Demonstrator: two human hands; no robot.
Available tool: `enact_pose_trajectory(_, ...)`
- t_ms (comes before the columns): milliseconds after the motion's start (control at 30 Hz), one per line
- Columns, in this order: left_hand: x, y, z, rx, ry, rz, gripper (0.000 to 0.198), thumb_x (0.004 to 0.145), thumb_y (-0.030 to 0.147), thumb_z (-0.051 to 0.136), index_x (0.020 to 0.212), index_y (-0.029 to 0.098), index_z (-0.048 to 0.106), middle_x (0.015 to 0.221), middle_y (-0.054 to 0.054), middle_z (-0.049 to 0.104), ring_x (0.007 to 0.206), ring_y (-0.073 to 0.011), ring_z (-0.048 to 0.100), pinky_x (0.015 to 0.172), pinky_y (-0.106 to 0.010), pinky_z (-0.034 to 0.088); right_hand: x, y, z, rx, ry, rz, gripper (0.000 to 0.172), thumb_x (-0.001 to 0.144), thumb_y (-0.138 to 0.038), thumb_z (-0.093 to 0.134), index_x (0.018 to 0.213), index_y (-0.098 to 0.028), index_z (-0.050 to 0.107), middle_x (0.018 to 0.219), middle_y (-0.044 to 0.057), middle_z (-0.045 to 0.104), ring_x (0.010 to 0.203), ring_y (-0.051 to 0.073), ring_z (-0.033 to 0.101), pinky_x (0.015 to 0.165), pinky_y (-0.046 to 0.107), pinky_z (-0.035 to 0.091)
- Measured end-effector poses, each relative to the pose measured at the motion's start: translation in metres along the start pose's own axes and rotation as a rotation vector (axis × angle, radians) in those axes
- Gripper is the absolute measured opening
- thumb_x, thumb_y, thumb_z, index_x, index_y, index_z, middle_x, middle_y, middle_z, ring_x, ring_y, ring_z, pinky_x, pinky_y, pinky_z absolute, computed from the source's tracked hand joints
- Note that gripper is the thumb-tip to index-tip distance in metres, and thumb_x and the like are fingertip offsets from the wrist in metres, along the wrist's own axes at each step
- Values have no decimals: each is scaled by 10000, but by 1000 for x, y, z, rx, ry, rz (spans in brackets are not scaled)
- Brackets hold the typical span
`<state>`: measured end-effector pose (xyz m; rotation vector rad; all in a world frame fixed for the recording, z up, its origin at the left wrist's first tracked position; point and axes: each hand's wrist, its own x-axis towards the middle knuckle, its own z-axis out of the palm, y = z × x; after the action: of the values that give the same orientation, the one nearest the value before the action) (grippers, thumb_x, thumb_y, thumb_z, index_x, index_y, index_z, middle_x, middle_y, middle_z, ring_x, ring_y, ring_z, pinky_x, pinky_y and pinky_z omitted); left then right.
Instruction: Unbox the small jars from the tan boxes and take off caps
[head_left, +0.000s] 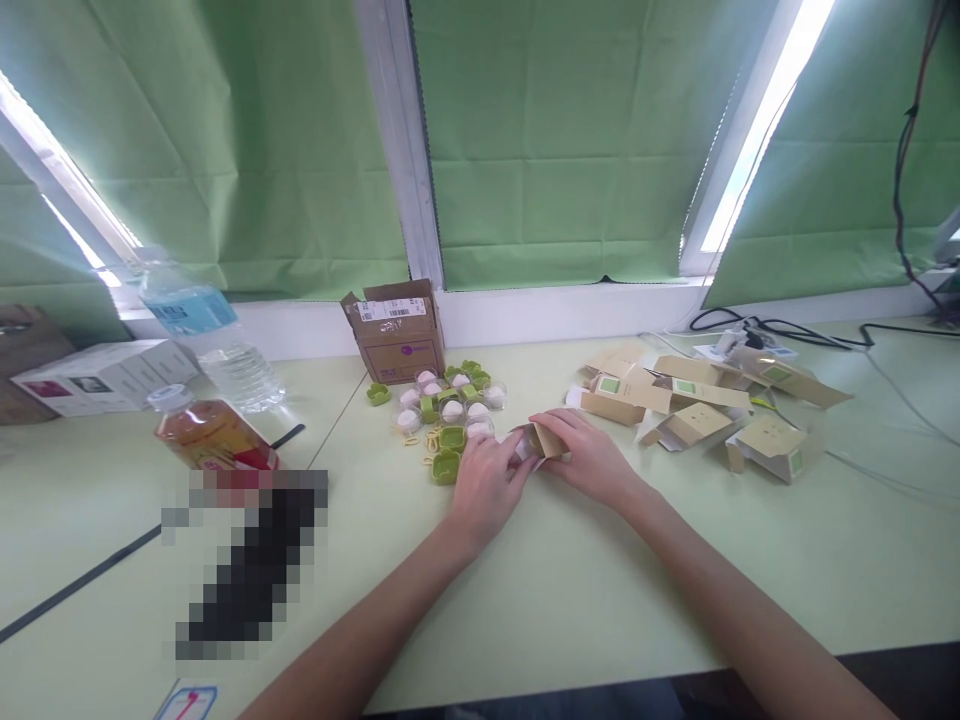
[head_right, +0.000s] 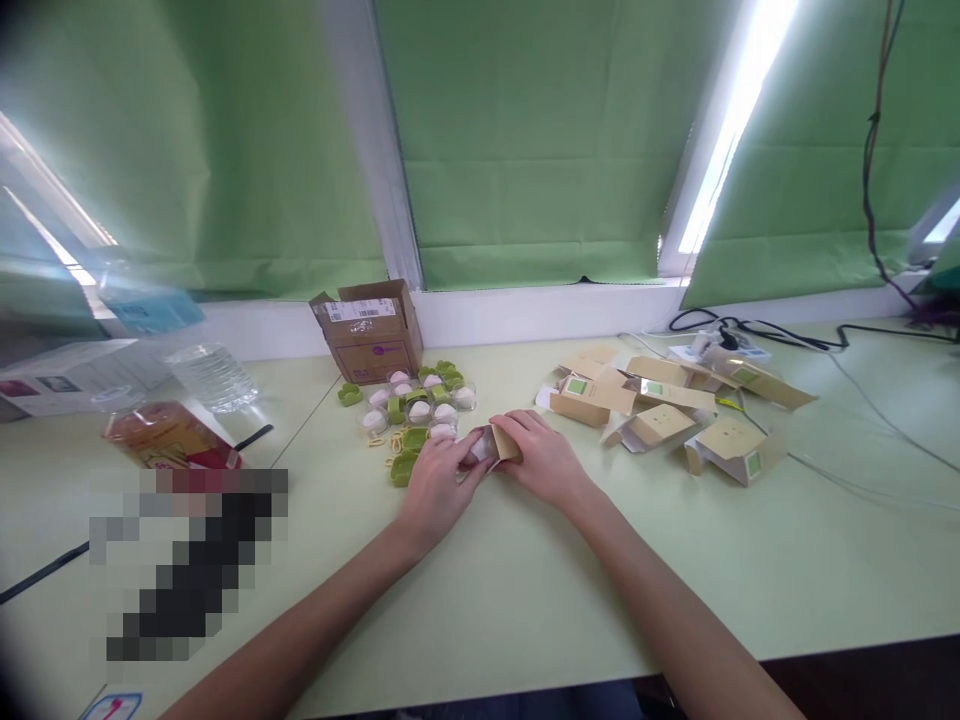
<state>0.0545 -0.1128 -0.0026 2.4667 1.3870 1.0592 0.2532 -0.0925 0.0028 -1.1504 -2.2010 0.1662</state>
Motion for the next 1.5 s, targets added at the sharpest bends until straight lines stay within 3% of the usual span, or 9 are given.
enact_pose_trajectory(267,4,-2,-1,-99,-39,-148,260,924,326,649,696,200,642,688,-14,676,693,-186,577,729,-318,389,-1,-6,7,-71,-40,-110,510,866,-151,649,1353,-276,561,1289,98,658,1224,294,597,903,449,590)
enact_pose_trajectory(500,5,-1,-4,-376,151,-185,200,970,330,562,842,206,653,948,-54,711,934,-204,646,861,-330,491,0,-2,1,-97,-14,-50,515,891,-327,720,1373,-288,541,1286,99,661,1189,319,617,939,487,563)
enact_pose_trajectory(667,7,0,-17,-496,258,-151,174,1018,345,508,1049,212,615,1206,-96,700,1116,-216,655,990,-359,502,0,14,-4,-171,-13,124,618,840,-249,737,1412,-262,504,1323,129,623,1235,371,587,974,563,530)
enact_pose_trajectory(833,8,1,-21,-654,298,-244,227,1023,412,507,1079,205,581,1218,-110,696,1044,-199,690,869,-316,568,-1,9,-8,-117,114,1,581,904,-270,641,1454,-263,455,1436,151,530,1391,376,467,1183,685,292)
enact_pose_trajectory(967,7,3,-18,-686,250,-268,246,1025,428,502,1070,200,581,1157,-99,715,987,-184,706,855,-314,583,-2,-28,-7,198,249,-92,363,1007,-247,478,1362,-282,541,1349,111,594,1298,268,563,1113,476,482)
enact_pose_trajectory(1067,6,3,-18,-672,213,-235,221,1024,393,512,1070,196,602,1129,-97,724,1010,-192,708,891,-329,580,-3,-49,1,289,206,-115,456,990,-279,538,1442,-263,484,1393,123,573,1319,279,546,1104,454,501)
enact_pose_trajectory(1167,6,2,-22,-556,194,-176,169,1016,339,524,1013,197,614,1161,-98,722,1048,-202,700,943,-354,562,-4,-50,14,283,157,-93,629,970,-312,594,1547,-282,346,1451,120,540,1355,293,516,1119,487,490)
enact_pose_trajectory(1333,6,-3,-24,-338,202,-96,139,1013,296,508,967,209,607,1212,-86,713,1105,-219,678,968,-389,543,-5,-40,30,257,105,-6,681,964,-333,612,1566,-317,293,1399,110,576,1296,297,567,1046,505,535)
enact_pose_trajectory(1500,7,-1,-25,-466,211,-142,179,1017,327,514,1072,210,637,1139,-75,719,987,-184,704,892,-351,600,-3,-41,31,227,185,-11,725,943,-407,663,1565,-304,305,1398,122,576,1292,309,568,1049,514,527)
